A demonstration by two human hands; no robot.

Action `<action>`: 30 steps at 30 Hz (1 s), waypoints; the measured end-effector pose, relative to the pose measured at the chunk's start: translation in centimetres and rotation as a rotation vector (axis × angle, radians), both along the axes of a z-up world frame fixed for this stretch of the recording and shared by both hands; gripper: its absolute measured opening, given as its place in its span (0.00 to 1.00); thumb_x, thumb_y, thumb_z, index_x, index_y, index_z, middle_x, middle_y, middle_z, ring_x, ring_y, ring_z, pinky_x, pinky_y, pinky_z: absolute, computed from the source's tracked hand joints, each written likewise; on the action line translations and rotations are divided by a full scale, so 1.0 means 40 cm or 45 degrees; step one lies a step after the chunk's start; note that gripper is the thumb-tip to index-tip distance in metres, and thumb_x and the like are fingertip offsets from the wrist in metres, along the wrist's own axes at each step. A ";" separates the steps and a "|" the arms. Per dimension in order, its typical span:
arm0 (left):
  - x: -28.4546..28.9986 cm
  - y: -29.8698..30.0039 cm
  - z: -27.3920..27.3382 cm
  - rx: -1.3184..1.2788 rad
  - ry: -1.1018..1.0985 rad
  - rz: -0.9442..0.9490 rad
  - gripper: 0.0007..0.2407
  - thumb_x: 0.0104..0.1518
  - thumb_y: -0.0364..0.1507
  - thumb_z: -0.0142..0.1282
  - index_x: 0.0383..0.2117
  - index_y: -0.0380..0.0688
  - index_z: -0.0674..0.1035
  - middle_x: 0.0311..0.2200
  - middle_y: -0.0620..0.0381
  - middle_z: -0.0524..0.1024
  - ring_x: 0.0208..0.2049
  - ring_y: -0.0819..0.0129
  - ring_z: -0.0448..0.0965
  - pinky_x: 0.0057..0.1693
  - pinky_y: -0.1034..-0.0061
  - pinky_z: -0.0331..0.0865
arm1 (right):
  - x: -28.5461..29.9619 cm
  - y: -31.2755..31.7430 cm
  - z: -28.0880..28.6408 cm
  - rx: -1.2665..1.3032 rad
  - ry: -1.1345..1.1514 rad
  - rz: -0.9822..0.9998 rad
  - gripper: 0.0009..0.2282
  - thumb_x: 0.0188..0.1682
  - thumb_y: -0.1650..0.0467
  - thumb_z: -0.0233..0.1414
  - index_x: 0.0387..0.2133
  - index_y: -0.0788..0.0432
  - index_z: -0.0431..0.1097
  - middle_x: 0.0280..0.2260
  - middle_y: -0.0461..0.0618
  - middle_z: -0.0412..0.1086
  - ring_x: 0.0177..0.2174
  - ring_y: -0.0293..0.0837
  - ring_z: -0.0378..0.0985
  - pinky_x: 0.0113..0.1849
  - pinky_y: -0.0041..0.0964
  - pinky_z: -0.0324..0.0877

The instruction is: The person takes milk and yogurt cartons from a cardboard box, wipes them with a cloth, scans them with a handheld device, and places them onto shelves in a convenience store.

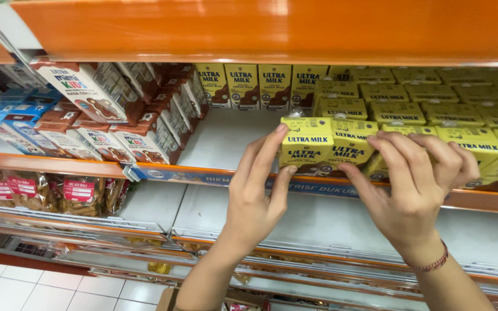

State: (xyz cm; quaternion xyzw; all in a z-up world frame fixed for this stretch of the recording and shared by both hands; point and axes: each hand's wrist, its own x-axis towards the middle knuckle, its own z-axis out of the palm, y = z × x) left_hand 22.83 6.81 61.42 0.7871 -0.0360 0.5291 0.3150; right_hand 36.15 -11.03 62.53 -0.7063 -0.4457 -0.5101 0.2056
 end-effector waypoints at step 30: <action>0.056 -0.064 -0.037 0.079 -0.121 0.437 0.26 0.58 0.24 0.68 0.62 0.32 0.70 0.38 0.49 0.73 0.36 0.58 0.75 0.45 0.67 0.72 | 0.001 0.002 -0.018 -0.028 0.039 -0.022 0.21 0.43 0.59 0.68 0.46 0.55 0.77 0.49 0.44 0.72 0.53 0.49 0.63 0.58 0.54 0.48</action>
